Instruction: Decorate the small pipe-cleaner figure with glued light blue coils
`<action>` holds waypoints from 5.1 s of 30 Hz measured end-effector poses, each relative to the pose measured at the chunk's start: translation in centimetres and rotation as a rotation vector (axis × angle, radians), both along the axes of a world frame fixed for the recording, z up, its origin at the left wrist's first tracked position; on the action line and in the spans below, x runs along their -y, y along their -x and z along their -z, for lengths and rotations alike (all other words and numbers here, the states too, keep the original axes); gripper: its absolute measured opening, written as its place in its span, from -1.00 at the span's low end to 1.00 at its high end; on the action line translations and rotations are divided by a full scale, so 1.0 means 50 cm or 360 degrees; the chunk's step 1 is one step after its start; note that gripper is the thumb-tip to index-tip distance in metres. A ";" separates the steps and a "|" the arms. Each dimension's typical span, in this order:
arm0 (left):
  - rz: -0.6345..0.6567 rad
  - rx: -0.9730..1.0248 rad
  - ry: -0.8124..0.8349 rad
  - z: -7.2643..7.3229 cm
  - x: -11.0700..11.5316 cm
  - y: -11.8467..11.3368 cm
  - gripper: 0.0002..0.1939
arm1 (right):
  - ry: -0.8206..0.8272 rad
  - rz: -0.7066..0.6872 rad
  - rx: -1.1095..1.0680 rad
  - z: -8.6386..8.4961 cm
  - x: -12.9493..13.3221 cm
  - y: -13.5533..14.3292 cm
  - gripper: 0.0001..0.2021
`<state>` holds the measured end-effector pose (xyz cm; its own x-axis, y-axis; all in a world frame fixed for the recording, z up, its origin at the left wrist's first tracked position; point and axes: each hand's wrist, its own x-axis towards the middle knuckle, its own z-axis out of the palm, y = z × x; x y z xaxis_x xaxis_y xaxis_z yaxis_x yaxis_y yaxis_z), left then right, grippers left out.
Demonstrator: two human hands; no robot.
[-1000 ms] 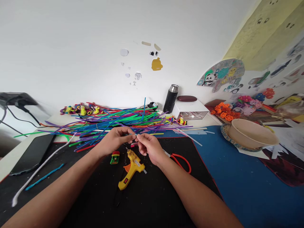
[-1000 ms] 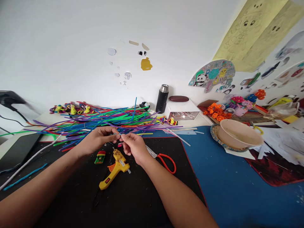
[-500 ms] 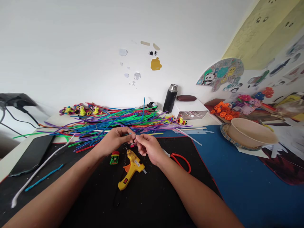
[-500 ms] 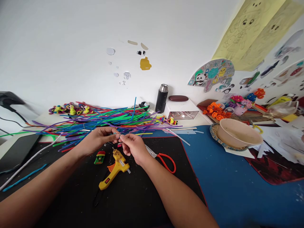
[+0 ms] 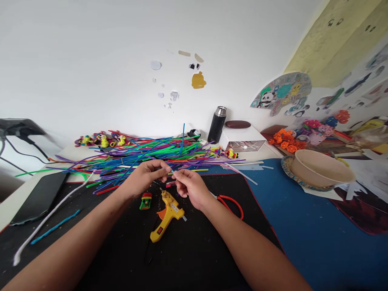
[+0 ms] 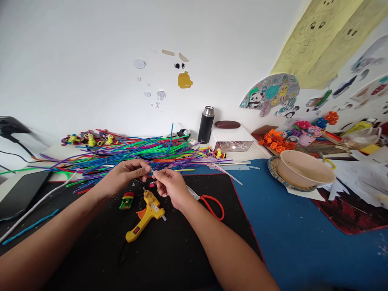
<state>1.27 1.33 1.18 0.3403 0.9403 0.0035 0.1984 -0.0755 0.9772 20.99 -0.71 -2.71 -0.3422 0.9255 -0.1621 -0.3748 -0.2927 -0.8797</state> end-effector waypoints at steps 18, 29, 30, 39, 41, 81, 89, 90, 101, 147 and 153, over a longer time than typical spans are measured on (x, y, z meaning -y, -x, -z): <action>0.0110 -0.0232 -0.0164 -0.016 0.005 -0.007 -0.64 | 0.0046 0.0024 0.0015 -0.007 0.002 0.001 -0.65; 0.0099 -0.0245 -0.0117 -0.008 0.004 -0.011 -0.58 | 0.0074 0.0061 0.0023 -0.008 0.000 -0.002 -0.63; 0.0092 -0.0219 -0.0089 -0.007 0.004 -0.011 -0.56 | 0.0073 0.0067 0.0022 -0.007 -0.001 -0.002 -0.62; -0.0006 -0.0060 0.0084 -0.011 -0.006 0.002 -0.38 | 0.0071 0.0126 0.0024 -0.011 -0.005 -0.009 -0.57; 0.0037 -0.0064 0.0089 -0.010 -0.008 0.005 -0.40 | 0.0066 0.0132 0.0018 -0.011 -0.006 -0.010 -0.58; -0.0115 0.0520 0.0362 -0.010 -0.023 0.038 -0.51 | 0.0050 0.0199 -0.0115 0.009 -0.030 -0.026 -0.55; -0.0102 0.0492 0.0344 -0.008 -0.024 0.039 -0.52 | 0.0039 0.0190 -0.0115 0.012 -0.030 -0.026 -0.56; -0.0106 0.0489 0.0344 -0.008 -0.024 0.039 -0.52 | 0.0038 0.0189 -0.0111 0.012 -0.030 -0.026 -0.56; -0.0117 0.0531 0.0390 -0.009 -0.023 0.038 -0.51 | 0.0039 0.0189 -0.0113 0.009 -0.028 -0.025 -0.56; 0.0056 -0.0134 -0.0215 0.000 0.002 -0.008 -0.65 | 0.0017 -0.0012 -0.0115 -0.005 -0.004 -0.004 -0.42; 0.0072 -0.0168 -0.0219 0.011 0.004 -0.011 -0.63 | 0.0012 0.0050 -0.0130 0.001 -0.005 -0.002 -0.45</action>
<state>1.83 1.14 0.63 0.3877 0.9171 0.0933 0.2929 -0.2186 0.9308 21.09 -0.45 -2.76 -0.3254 0.9349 -0.1420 -0.4542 -0.2862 -0.8436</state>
